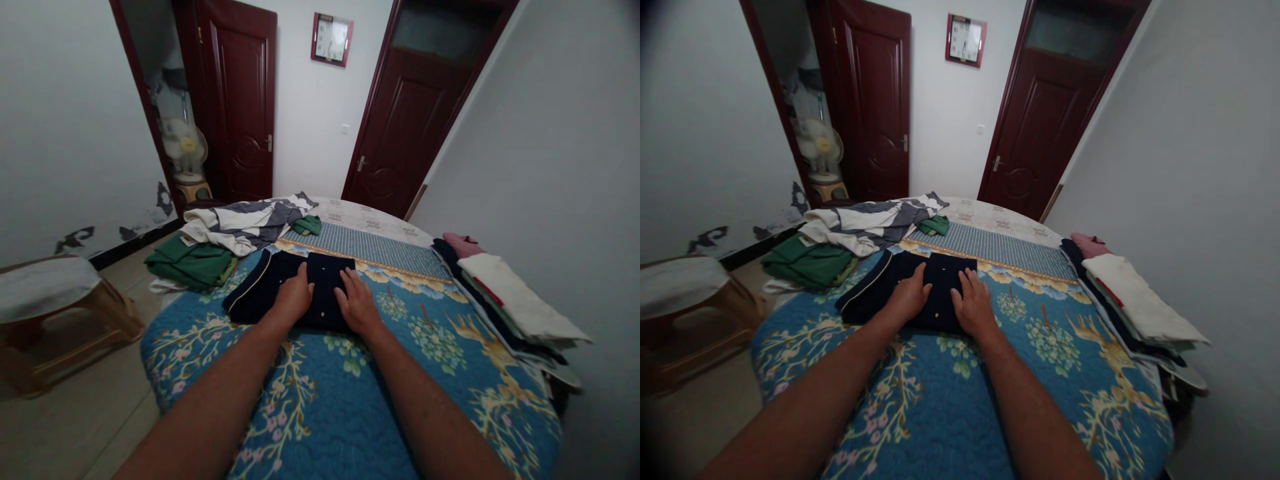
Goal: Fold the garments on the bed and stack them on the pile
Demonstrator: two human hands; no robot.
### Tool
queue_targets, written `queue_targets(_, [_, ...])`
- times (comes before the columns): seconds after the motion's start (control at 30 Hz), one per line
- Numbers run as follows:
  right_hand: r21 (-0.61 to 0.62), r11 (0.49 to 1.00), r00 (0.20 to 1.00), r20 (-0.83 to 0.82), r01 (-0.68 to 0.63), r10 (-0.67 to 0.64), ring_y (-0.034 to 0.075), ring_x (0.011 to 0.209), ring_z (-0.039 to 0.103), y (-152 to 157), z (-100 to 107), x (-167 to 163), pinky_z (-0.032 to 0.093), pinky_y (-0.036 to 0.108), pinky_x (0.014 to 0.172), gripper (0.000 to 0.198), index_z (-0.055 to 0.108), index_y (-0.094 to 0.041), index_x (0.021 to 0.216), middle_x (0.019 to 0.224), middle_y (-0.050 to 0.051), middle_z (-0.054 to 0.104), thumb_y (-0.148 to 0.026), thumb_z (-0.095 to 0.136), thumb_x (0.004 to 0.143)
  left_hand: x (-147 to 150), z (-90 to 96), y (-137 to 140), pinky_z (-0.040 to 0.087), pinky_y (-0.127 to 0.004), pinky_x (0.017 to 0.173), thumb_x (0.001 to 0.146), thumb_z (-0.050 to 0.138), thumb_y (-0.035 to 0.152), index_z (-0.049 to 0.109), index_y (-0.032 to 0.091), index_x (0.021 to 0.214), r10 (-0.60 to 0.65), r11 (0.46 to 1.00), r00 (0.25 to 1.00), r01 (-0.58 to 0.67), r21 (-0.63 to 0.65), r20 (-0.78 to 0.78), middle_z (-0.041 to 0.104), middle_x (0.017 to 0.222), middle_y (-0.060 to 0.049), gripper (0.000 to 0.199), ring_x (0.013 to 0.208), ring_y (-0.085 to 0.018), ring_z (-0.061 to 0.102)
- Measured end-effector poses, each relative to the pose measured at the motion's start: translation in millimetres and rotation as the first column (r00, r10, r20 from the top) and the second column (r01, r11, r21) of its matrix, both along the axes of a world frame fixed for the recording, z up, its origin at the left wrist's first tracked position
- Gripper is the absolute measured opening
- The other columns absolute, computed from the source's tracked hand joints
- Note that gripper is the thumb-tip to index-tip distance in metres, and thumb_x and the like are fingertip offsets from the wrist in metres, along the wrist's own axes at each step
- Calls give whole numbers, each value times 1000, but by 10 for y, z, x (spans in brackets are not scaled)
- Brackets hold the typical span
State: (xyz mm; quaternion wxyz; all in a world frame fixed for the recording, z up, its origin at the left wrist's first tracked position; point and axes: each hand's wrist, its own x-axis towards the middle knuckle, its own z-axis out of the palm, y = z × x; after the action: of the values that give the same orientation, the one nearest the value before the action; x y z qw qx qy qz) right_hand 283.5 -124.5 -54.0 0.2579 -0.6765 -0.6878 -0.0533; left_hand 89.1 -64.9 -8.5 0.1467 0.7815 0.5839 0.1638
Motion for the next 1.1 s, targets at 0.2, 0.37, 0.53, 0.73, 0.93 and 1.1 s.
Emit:
queue_targets(0.2, [-183, 983, 998, 68, 28, -15, 32, 164, 26, -42, 60, -103, 26, 63, 129, 59, 46, -18, 164, 176, 14, 33, -43, 41, 111, -25, 54, -40, 56, -43, 103, 105, 46, 23, 57, 21, 152, -119, 928, 990, 138, 345, -76, 67, 138, -17, 48, 122, -29, 69])
queue_targets(0.37, [-224, 973, 996, 79, 48, -31, 29, 165, 24, -68, 108, -111, 24, 61, 130, 59, 44, -20, 166, 177, 11, 31, -45, 38, 112, 57, -217, 13, 34, -56, 128, 109, 43, 33, 53, 22, 159, -353, 874, 929, 370, 315, -111, 55, 163, -12, 53, 157, -32, 41])
queue_targets(0.53, [-283, 954, 995, 44, 99, -91, 31, 165, 24, 58, 120, -134, 22, 63, 130, 66, 37, -17, 169, 178, 13, 28, -50, 37, 111, 87, -447, 29, 26, -60, 131, 110, 36, 47, 46, 16, 164, -275, 913, 945, 314, 261, -177, 41, 173, -15, 63, 164, -34, 29])
queue_targets(0.73, [-359, 915, 979, -20, 182, -202, 36, 160, 34, 521, 200, -97, 27, 58, 128, 72, 46, -7, 162, 171, 23, 39, -55, 33, 110, 84, -449, 35, 25, -59, 131, 110, 34, 48, 42, 16, 166, -269, 915, 941, 316, 250, -207, 39, 174, -14, 66, 164, -33, 28])
queue_targets(0.93, [-364, 895, 959, -14, 258, -282, 38, 155, 40, 923, 235, 2, 22, 61, 128, 71, 58, -4, 150, 163, 28, 48, -57, 34, 109, 93, -469, 50, 24, -58, 132, 109, 34, 50, 41, 17, 167, -267, 918, 940, 315, 242, -212, 38, 175, -13, 67, 165, -32, 25])
queue_targets(1.1, [-320, 903, 954, 12, 287, -299, 40, 148, 49, 1066, 215, 37, 20, 60, 128, 74, 67, -1, 138, 152, 30, 59, -60, 33, 109, 95, -478, 61, 23, -57, 132, 110, 33, 51, 40, 16, 168, -265, 921, 941, 312, 234, -212, 36, 176, -13, 68, 166, -32, 25])
